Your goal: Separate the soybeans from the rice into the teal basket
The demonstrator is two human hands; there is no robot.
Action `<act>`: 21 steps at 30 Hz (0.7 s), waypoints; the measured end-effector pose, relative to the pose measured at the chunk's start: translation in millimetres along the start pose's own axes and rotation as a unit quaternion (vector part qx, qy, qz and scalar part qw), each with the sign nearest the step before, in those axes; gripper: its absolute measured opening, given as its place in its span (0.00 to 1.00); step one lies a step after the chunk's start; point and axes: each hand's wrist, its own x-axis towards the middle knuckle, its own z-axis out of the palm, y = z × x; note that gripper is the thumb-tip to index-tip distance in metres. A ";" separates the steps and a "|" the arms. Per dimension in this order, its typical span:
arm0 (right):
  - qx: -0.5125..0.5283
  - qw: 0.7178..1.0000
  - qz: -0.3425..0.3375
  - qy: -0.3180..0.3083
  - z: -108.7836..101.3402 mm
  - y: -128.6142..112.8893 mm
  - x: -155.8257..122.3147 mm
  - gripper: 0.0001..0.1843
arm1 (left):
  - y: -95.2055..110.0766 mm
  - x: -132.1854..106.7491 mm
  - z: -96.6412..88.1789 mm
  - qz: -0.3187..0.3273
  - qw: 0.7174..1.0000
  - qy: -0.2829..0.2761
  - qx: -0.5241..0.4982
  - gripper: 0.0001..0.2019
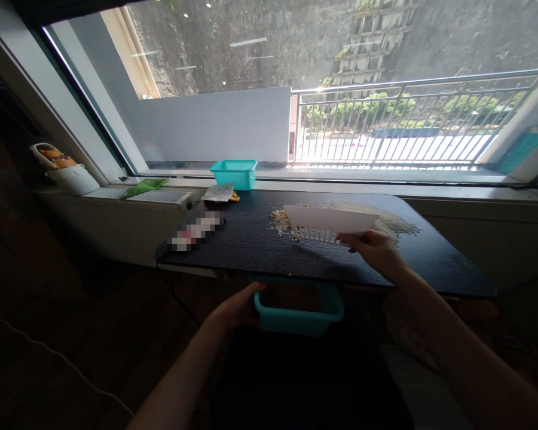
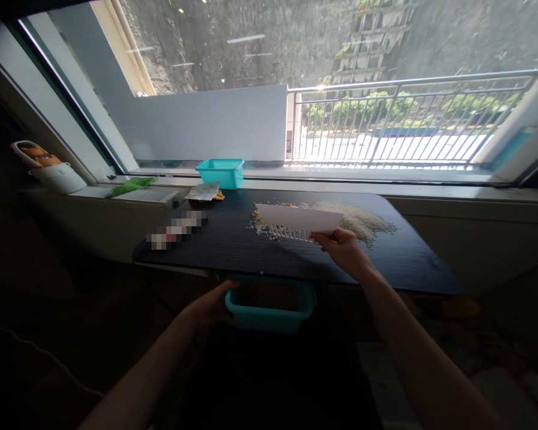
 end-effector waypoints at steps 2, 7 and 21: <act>-0.003 1.000 0.002 0.011 -1.6 1.6 -1.3 0.13 | 0.4 -0.3 1.0 0.000 1.000 0.002 0.000 0.28; -0.002 1.000 0.004 0.010 0.8 10.5 0.6 0.15 | 0.8 -1.8 1.6 0.002 1.000 0.002 -0.001 0.26; 0.005 1.000 -0.008 -0.014 13.4 4.3 13.2 0.14 | -1.1 2.2 -1.4 -0.003 1.000 0.002 0.002 0.28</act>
